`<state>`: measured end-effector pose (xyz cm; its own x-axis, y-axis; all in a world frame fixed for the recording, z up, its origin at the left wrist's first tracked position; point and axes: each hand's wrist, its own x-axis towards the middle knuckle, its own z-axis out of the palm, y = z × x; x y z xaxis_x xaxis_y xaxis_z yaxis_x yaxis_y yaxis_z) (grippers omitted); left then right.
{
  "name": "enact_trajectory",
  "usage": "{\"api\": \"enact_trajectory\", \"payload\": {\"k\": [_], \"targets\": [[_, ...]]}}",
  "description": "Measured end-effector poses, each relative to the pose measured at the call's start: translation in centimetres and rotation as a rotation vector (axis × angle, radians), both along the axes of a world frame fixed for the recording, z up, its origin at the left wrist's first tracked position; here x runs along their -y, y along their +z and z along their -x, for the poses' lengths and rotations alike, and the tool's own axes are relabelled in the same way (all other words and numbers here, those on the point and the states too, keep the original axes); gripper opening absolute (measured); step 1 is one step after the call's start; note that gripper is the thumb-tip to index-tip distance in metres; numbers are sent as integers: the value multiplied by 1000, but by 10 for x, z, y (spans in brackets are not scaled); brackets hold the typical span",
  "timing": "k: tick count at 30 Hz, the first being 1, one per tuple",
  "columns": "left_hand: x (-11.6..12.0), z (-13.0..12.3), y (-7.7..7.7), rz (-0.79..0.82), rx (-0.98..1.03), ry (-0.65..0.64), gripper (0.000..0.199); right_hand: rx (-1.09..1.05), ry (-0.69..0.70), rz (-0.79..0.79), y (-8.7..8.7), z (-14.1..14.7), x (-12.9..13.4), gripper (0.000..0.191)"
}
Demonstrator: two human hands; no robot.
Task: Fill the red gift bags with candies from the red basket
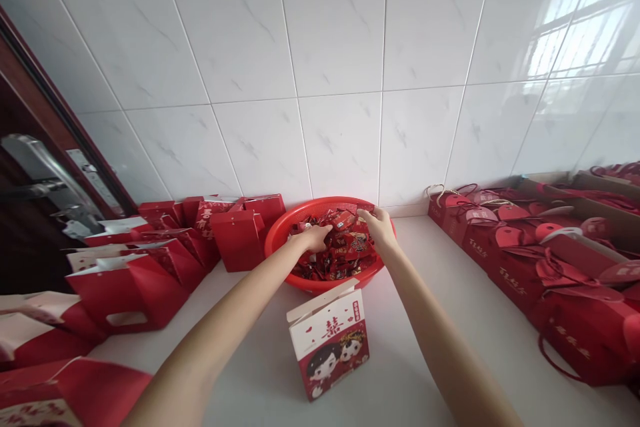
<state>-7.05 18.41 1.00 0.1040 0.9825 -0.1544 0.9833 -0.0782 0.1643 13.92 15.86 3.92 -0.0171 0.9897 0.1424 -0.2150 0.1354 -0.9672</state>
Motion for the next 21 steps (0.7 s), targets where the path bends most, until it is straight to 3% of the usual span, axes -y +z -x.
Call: {"api": "enact_trajectory", "payload": {"k": [3, 6, 9, 15, 21], "targets": [[4, -1, 3, -12, 30, 7, 78, 2, 9, 0, 3, 0, 3, 17], [9, -5, 11, -48, 63, 9, 79, -9, 13, 9, 5, 0, 5, 16], [12, -9, 20, -96, 85, 35, 64, -15, 9, 8, 6, 0, 5, 16], [15, -19, 28, -172, 97, 86, 9, -39, 56, -37, 3, -1, 4, 18], [15, -14, 33, -251, 234, 107, 13, -41, 31, -8, 4, 0, 5, 15]]}}
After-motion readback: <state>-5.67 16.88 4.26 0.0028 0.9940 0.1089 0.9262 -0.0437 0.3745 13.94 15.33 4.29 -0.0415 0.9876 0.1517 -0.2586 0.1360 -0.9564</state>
